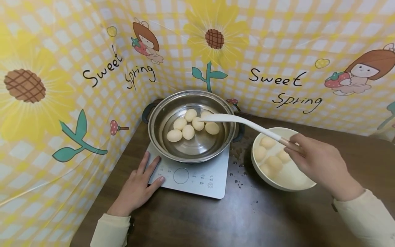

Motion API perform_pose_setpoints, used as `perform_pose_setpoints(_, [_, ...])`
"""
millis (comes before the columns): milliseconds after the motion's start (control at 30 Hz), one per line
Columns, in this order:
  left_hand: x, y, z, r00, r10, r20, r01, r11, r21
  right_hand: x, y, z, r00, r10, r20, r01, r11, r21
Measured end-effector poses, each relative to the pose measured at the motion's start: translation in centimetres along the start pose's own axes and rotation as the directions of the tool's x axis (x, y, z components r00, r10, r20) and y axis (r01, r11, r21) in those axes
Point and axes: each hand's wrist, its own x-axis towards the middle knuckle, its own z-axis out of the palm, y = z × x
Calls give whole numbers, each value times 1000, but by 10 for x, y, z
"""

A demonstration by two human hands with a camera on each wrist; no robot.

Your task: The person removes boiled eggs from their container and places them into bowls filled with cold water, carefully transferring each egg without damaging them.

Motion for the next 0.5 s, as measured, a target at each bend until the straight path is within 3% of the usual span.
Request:
perform_pose_setpoints(267, [-4, -3, 4, 1000, 2, -13, -2, 1000, 6, 17, -8, 14, 997, -80, 5, 80, 994, -76])
perform_pose_setpoints(500, [-1, -4, 3, 1000, 11, -29, -11, 1000, 3, 18, -11, 4, 995, 19, 99, -15, 999, -48])
